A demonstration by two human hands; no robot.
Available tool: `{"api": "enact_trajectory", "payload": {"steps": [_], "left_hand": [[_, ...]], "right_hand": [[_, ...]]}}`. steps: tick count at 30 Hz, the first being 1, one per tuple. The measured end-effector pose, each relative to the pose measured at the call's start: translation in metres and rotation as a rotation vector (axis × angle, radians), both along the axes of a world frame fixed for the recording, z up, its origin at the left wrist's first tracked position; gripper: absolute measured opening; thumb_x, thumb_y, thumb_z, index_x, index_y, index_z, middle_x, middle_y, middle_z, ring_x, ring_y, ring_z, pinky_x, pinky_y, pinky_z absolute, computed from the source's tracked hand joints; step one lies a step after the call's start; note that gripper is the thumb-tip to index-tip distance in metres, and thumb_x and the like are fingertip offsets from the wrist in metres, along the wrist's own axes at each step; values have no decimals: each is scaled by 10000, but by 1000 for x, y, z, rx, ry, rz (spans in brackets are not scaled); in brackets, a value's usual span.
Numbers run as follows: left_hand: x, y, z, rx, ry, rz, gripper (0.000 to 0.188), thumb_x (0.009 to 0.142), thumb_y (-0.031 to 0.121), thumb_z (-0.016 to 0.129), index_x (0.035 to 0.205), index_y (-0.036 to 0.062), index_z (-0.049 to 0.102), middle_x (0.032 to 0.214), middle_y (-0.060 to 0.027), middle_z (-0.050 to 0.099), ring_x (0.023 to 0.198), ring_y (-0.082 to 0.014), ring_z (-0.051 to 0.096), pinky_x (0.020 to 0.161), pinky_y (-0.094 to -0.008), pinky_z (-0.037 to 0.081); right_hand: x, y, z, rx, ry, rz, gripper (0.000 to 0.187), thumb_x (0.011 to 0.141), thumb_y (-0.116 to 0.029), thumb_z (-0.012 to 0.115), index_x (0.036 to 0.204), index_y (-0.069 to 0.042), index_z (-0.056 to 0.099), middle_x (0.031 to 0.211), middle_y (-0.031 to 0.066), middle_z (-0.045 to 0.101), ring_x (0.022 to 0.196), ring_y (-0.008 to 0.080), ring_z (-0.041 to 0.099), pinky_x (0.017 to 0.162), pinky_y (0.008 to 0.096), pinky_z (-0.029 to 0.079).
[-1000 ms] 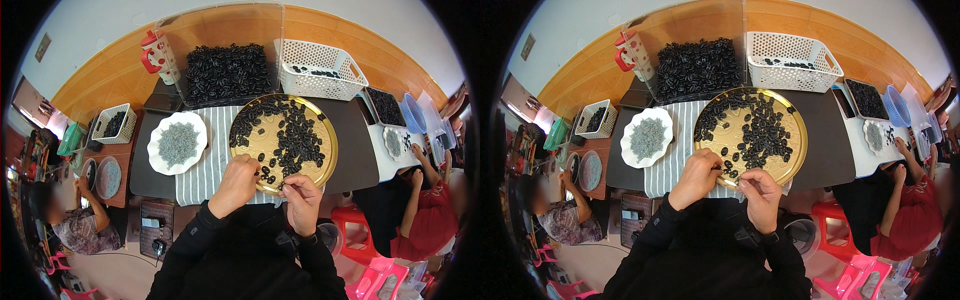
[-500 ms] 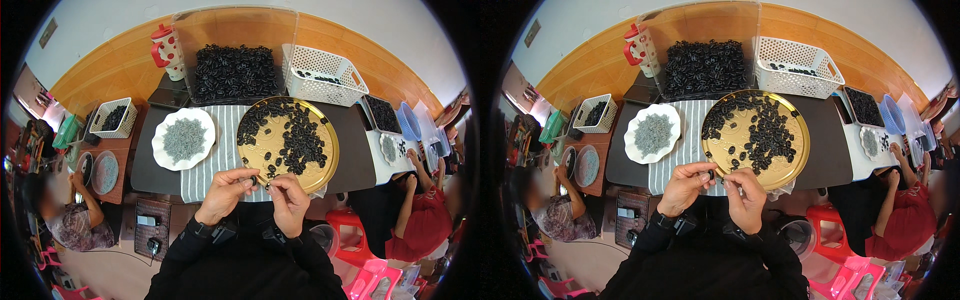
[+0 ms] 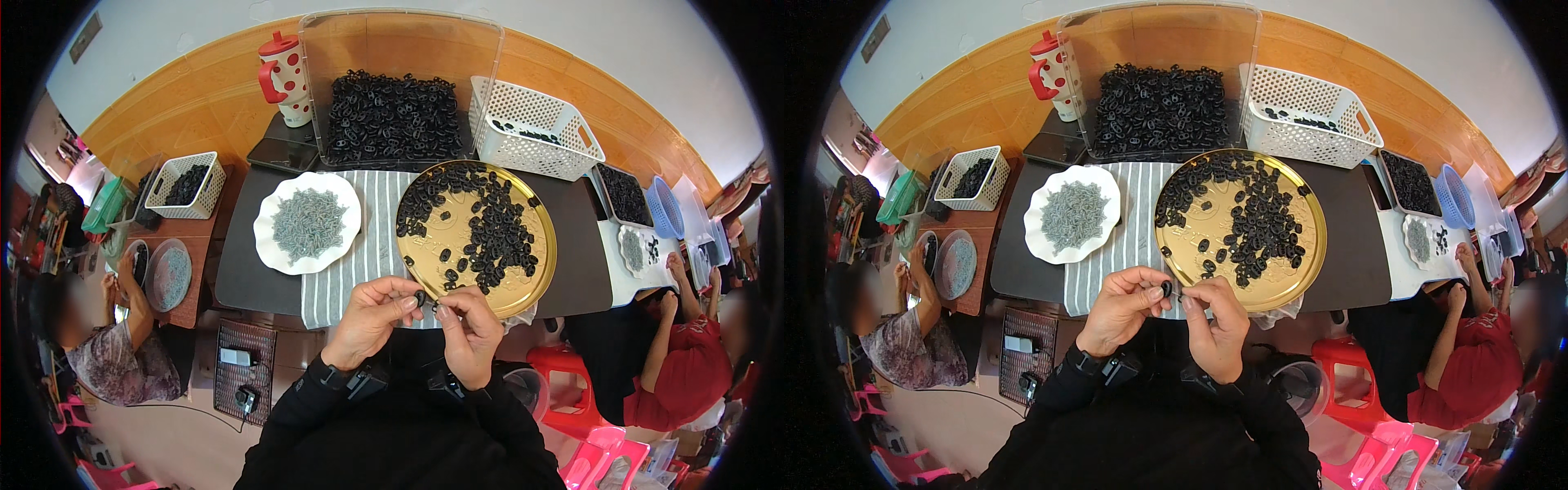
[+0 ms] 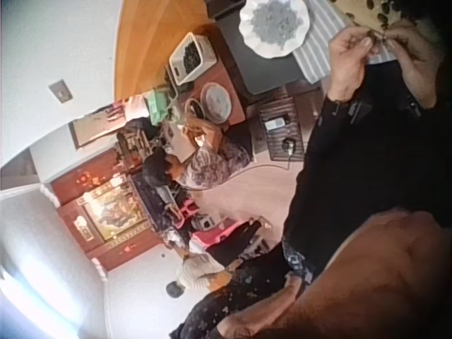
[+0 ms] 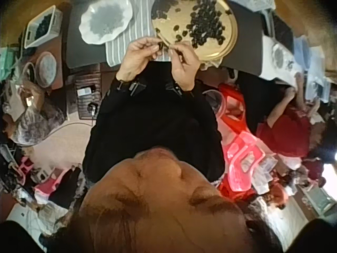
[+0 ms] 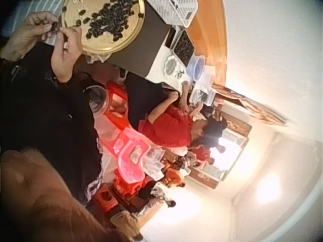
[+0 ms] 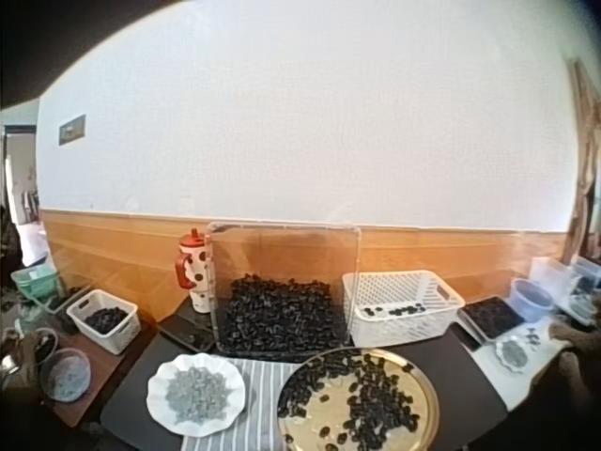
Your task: The person picks up a black plastic toggle and a metal spring by hand, inserts the spring into the toggle, and places the assembled unit into a white basket. This process is repeated with additional toggles and springs taken from a tray and a plate.
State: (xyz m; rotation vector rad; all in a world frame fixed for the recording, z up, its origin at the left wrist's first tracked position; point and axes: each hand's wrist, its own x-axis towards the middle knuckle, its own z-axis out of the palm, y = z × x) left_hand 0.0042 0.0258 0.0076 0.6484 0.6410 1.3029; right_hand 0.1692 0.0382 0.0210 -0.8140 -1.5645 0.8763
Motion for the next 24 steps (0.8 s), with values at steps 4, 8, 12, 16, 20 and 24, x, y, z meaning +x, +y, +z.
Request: {"api": "enact_trajectory", "payload": {"steps": [4,8,12,16,20,24], "left_hand": [[0,0,0,-5,12,0,186,893,9,608,1074,-25,634,863,-73,669,765,-112,639,625,-193,488],[0,-1,2,4,33,6,179,893,9,608,1065,-24,642,851,-72,669,760,-113,640,621,-194,488],[2,-1,0,-3,25,6,169,892,8,610,1053,-25,649,844,-75,669,754,-115,642,614,-198,490],[5,-2,-2,7,31,33,179,886,-6,612,1059,-30,649,854,-83,671,754,-122,645,609,-209,497],[9,-5,-2,16,15,75,213,871,-26,621,1082,-32,643,897,-98,678,764,-135,649,623,-220,511],[11,-6,0,44,12,82,235,860,-36,628,1095,-32,638,927,-106,681,772,-140,651,634,-224,518]], "right_hand": [[-1,0,1,-6,1,4,102,847,98,572,930,46,599,899,70,559,720,90,545,624,198,425],[-1,0,1,-18,4,8,111,843,106,567,931,45,598,895,70,557,713,92,544,620,199,425],[-1,-1,0,-21,8,3,116,839,112,567,928,44,594,891,69,555,708,93,541,616,198,424],[-6,-2,0,-57,54,-32,122,800,103,606,906,43,615,824,86,580,695,127,544,621,225,430],[-7,-3,-3,-68,76,-43,117,804,101,606,907,45,613,827,83,580,695,124,542,620,224,429],[-7,-4,-4,-58,75,-54,101,830,99,589,918,49,601,856,72,569,709,104,536,629,210,425]]}}
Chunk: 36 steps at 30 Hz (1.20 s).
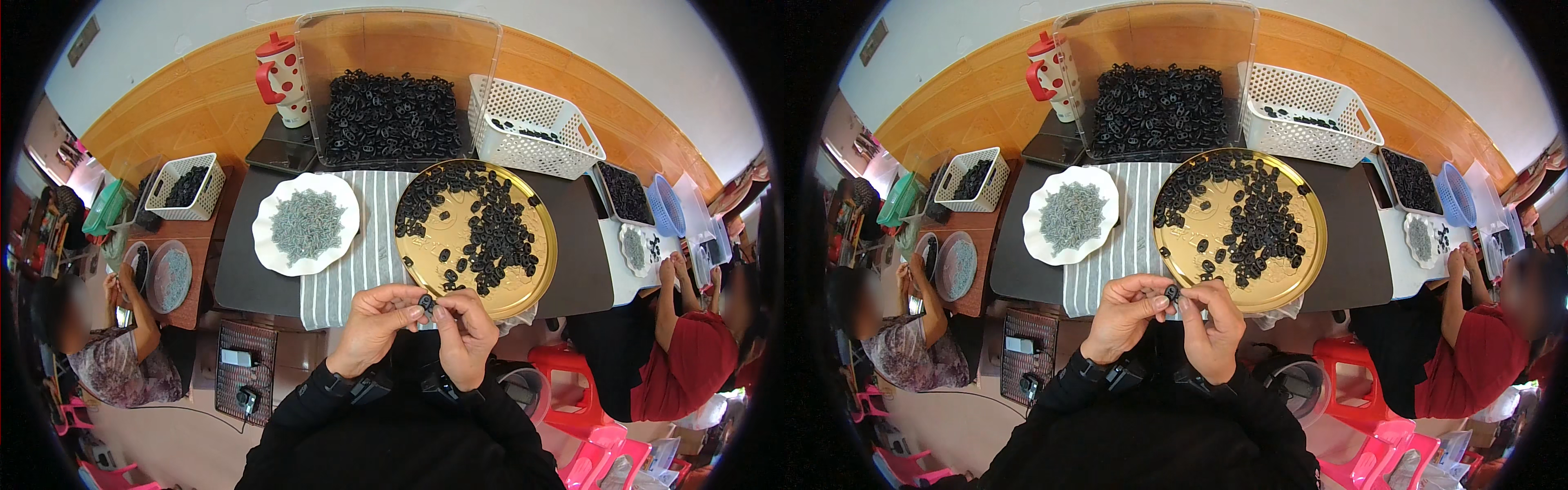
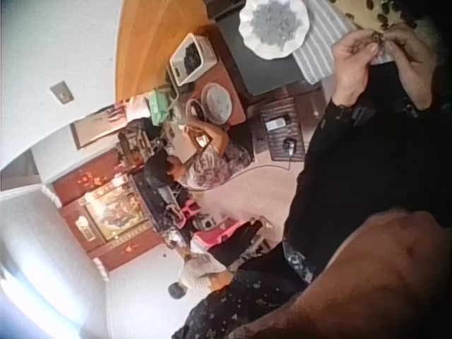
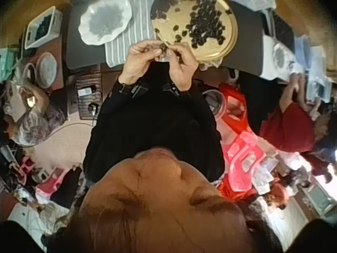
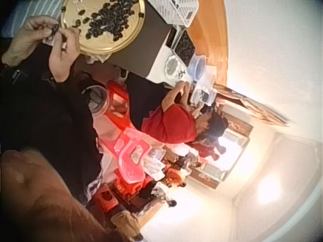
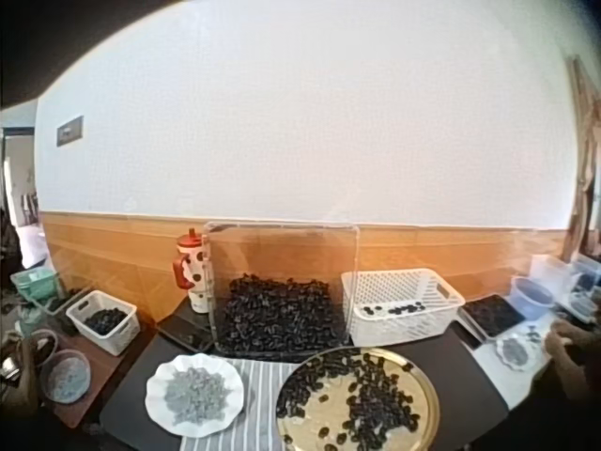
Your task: The person picks up a black plastic toggle and a metal spring by hand, inserts the spring into the toggle, and places the assembled unit into a white basket. This process is repeated with additional toggles and springs taken from a tray and a plate.
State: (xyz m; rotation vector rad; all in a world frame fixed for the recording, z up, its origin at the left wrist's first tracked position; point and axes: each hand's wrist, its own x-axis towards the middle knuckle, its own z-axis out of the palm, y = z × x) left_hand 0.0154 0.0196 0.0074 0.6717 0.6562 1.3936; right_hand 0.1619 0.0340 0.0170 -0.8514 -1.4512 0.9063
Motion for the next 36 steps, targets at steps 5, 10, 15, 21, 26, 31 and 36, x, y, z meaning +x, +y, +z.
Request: {"api": "enact_trajectory", "payload": {"steps": [5,10,15,21,26,31,36], "left_hand": [[4,-1,0,23,-8,7,224,854,-34,634,1078,-30,641,935,-101,684,773,-135,649,627,-220,513],[3,-1,-2,8,1,12,218,854,-35,635,1071,-31,643,918,-98,686,768,-133,648,621,-218,510],[4,-1,-4,15,3,30,210,849,-47,635,1058,-34,650,900,-105,684,760,-134,650,609,-216,508],[7,-1,-6,51,25,56,199,844,-63,632,1039,-35,661,881,-110,677,755,-145,651,593,-218,507],[8,-2,-5,116,64,59,200,849,-64,623,1042,-33,665,901,-118,653,742,-152,630,581,-218,499],[3,-3,-1,115,48,-4,193,853,-63,617,1037,-34,668,897,-117,646,742,-151,625,578,-217,498],[1,-8,5,99,29,-56,170,853,-65,616,1011,-35,671,888,-115,639,736,-156,631,577,-218,499]], "right_hand": [[-3,-1,-5,-5,53,14,83,858,101,570,927,58,588,878,65,554,719,86,539,636,197,429],[-2,-1,-4,-23,52,-7,128,810,111,598,919,45,606,844,81,590,700,114,551,621,219,440],[-4,-1,0,-65,143,41,94,836,107,593,913,54,586,854,82,582,710,112,575,642,221,464],[-3,-2,2,-99,249,99,69,862,109,575,906,58,567,865,85,577,724,114,595,663,229,487],[0,-1,1,-129,311,146,76,855,117,577,906,61,569,869,88,583,741,114,592,669,233,484],[12,4,0,-285,377,355,185,868,81,573,1050,63,596,866,70,578,741,106,571,688,236,477],[23,11,1,-263,195,490,332,861,69,573,1191,35,588,881,65,571,736,110,572,682,230,467]]}}
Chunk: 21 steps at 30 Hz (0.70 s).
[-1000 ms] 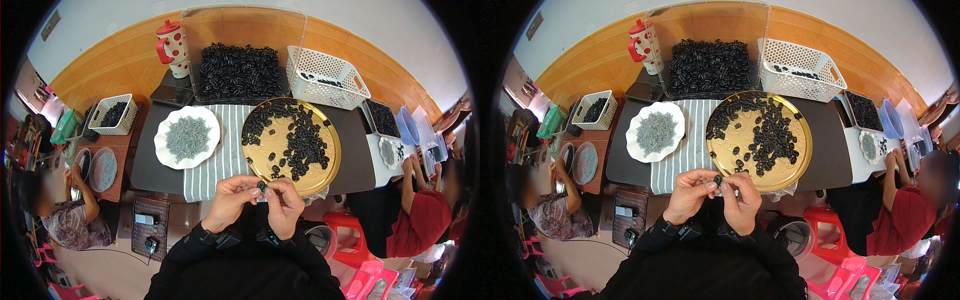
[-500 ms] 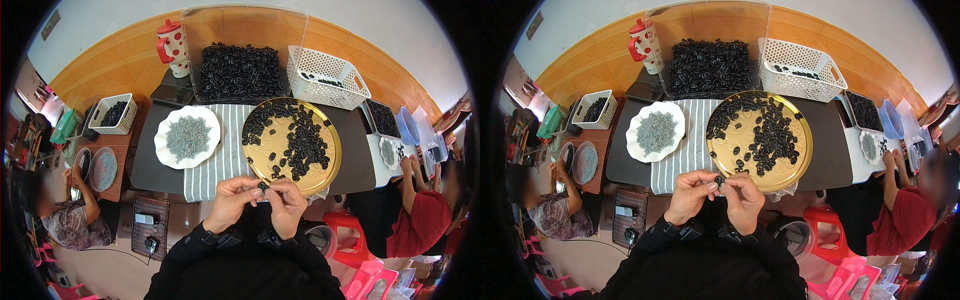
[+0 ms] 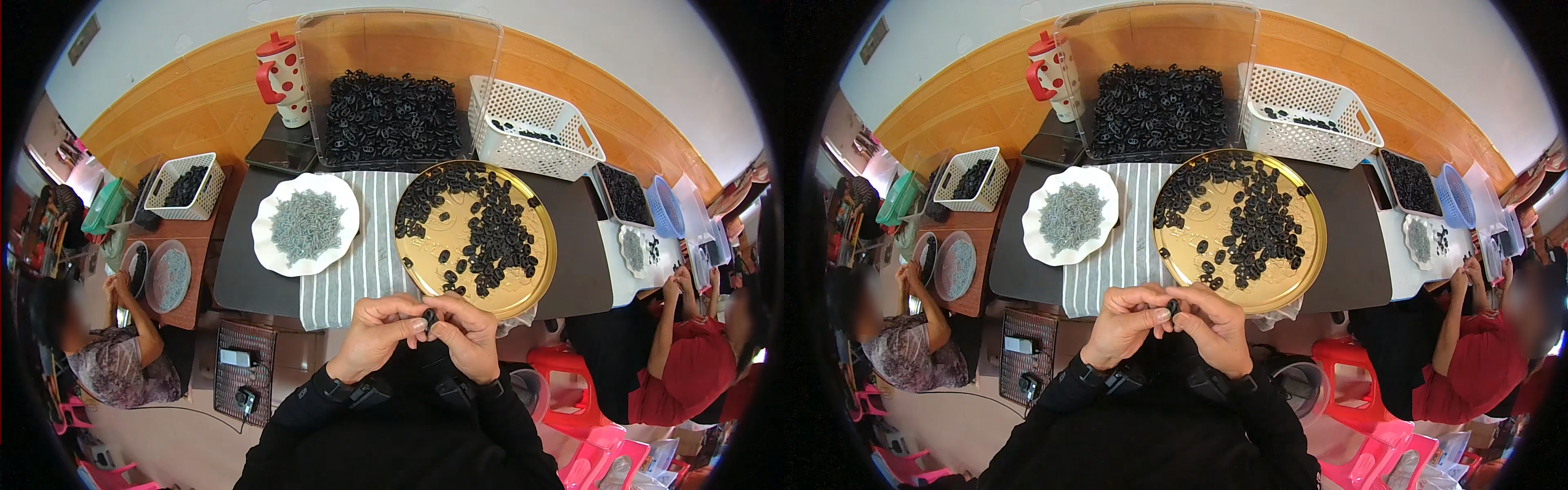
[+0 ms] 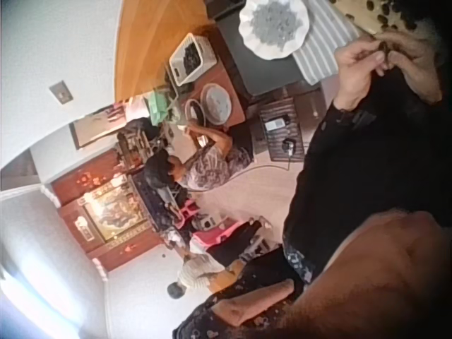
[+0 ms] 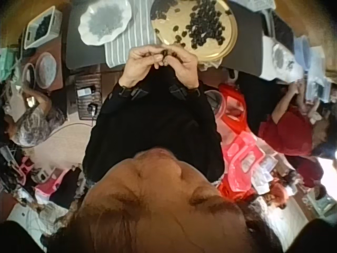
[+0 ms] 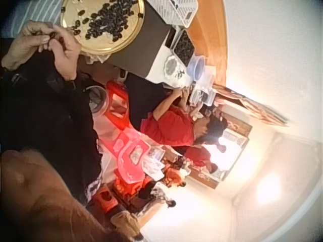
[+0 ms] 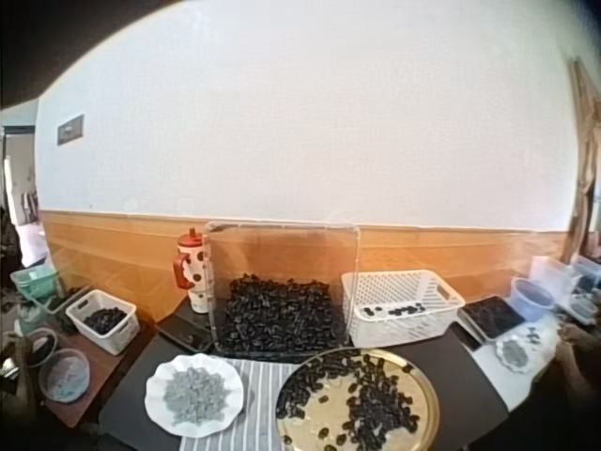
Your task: The person picks up a black plastic toggle and a metal spring by hand, inserts the spring into the toggle, and places the assembled unit into a white basket. This process is repeated with additional toggles and springs taken from a tray and a plate.
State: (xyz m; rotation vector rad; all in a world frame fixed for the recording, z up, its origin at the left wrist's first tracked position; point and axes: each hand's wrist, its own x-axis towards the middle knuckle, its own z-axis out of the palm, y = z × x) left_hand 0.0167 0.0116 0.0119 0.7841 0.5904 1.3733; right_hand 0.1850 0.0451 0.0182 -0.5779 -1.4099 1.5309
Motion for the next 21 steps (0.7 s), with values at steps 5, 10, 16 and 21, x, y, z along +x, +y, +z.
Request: {"api": "enact_trajectory", "payload": {"steps": [5,10,16,21], "left_hand": [[-1,-3,0,33,-1,19,148,842,-89,613,965,-28,669,915,-119,626,744,-173,649,573,-225,509],[-2,-7,4,27,-7,-30,177,826,-114,611,968,-26,669,915,-118,617,746,-181,651,578,-232,524],[1,-10,0,32,-18,-40,172,826,-110,612,969,-31,666,915,-116,610,742,-176,648,579,-231,531],[4,-5,4,41,-24,4,159,840,-92,611,981,-37,659,896,-111,620,731,-157,644,565,-221,515]], "right_hand": [[1,2,3,88,-86,77,325,862,61,575,1183,24,605,895,78,568,736,125,586,671,227,469],[-3,-3,2,194,46,45,284,876,31,593,1158,12,619,886,92,571,729,134,589,644,231,478],[-4,-9,-5,257,29,-42,259,868,46,595,1125,23,622,865,90,564,696,123,564,615,219,457],[-5,-6,-1,193,5,-58,306,858,66,584,1159,14,609,869,66,550,727,110,525,644,227,434]]}}
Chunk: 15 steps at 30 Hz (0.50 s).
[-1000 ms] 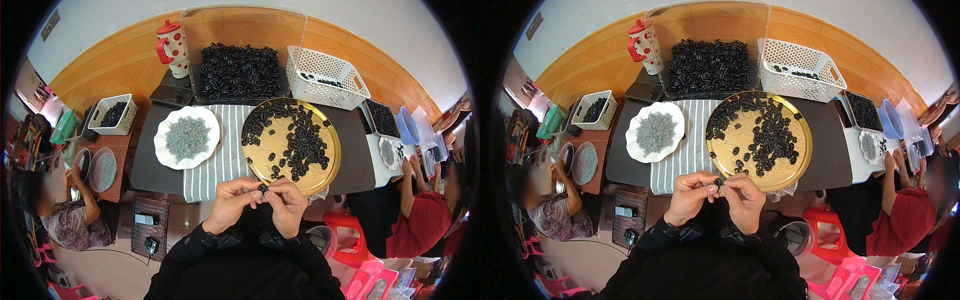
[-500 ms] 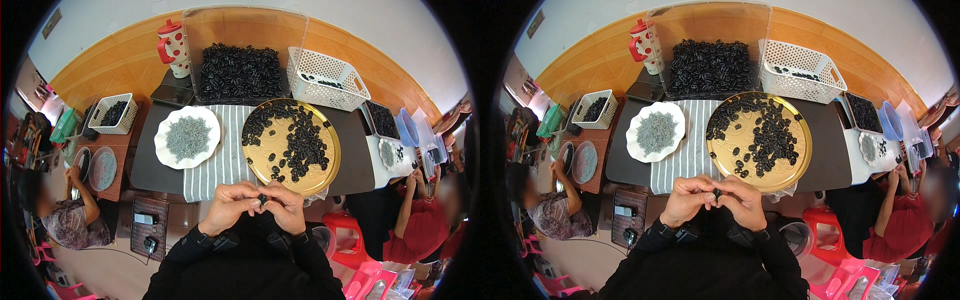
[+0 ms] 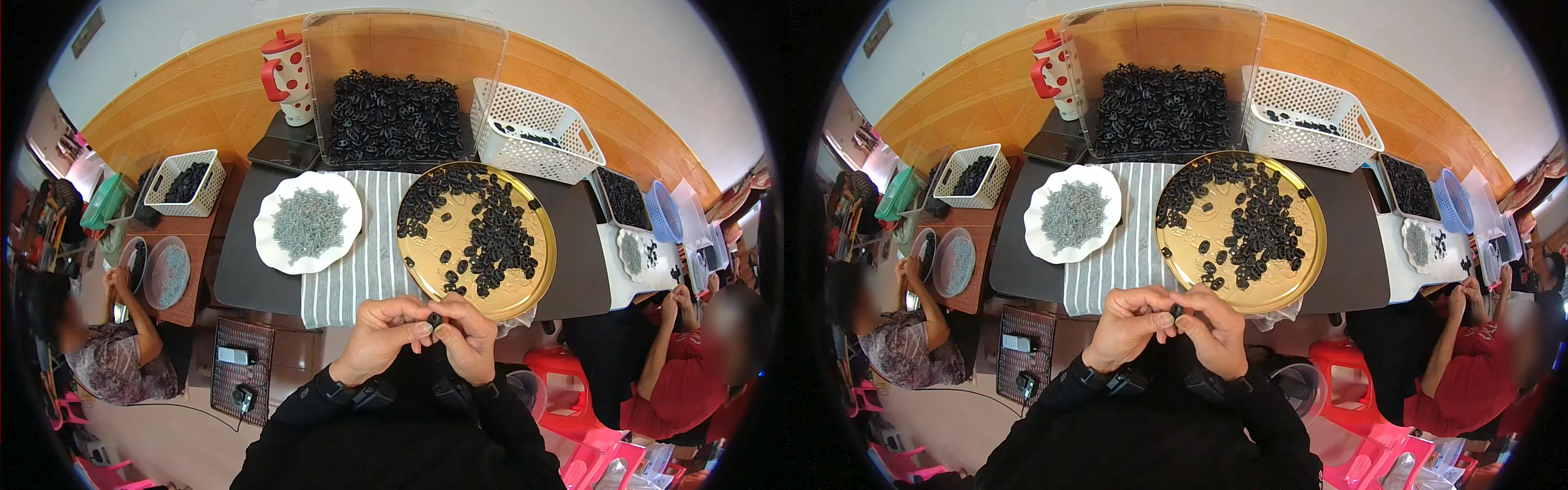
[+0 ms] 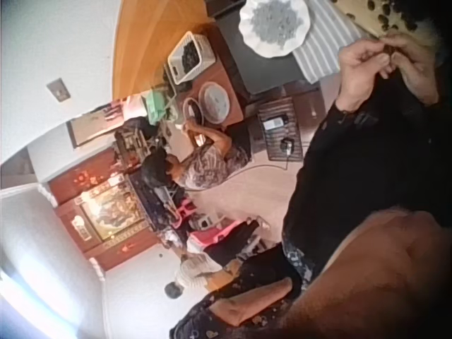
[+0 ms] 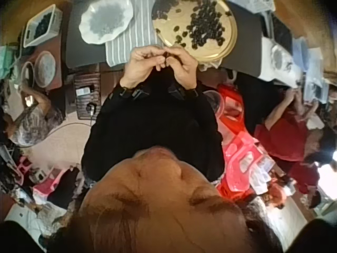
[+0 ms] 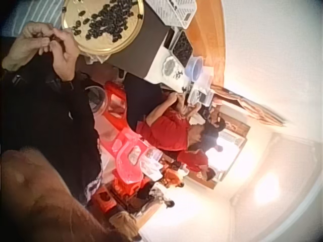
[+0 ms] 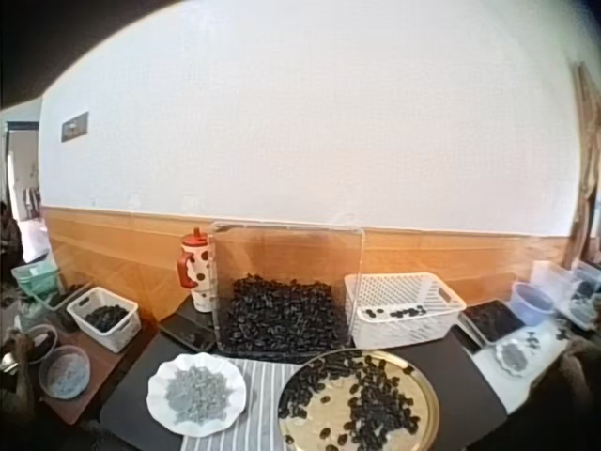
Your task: The person picks up a black plastic toggle and a metal spring by hand, inserts the spring into the toggle, and places the assembled unit into a white basket. This process is repeated with additional toggles and springs taken from a tray and a plate.
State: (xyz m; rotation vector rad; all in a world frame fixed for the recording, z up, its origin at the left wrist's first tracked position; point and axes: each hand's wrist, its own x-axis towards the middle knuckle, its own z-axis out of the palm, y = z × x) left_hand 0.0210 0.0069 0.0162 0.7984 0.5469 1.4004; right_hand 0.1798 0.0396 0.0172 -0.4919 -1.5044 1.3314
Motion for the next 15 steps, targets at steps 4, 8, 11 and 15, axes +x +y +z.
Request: {"api": "enact_trajectory", "payload": {"steps": [4,8,11,15], "left_hand": [[-5,4,4,-72,78,-23,197,845,-71,620,1039,-36,633,855,-92,639,703,-136,642,554,-212,514],[-8,3,7,-99,127,-91,370,836,-58,639,1195,-30,552,820,-79,643,671,-125,637,538,-198,509],[-13,4,1,-88,138,-177,456,856,-30,635,1284,-7,479,827,-63,645,709,-115,636,552,-205,499],[-13,4,6,-104,143,-148,371,884,7,619,1242,-22,525,870,-89,663,717,-113,634,569,-212,492]], "right_hand": [[12,7,8,-68,-95,77,346,839,51,613,1181,-2,604,883,40,543,765,108,503,684,241,424],[24,11,25,-16,-337,130,341,818,28,648,1154,-16,613,868,35,571,776,115,533,675,247,433],[29,16,34,88,-451,216,326,811,23,660,1132,-16,613,850,37,592,788,109,558,667,260,442],[37,28,54,-333,-491,316,206,828,19,661,1032,-2,642,821,17,625,691,69,581,609,207,467]]}}
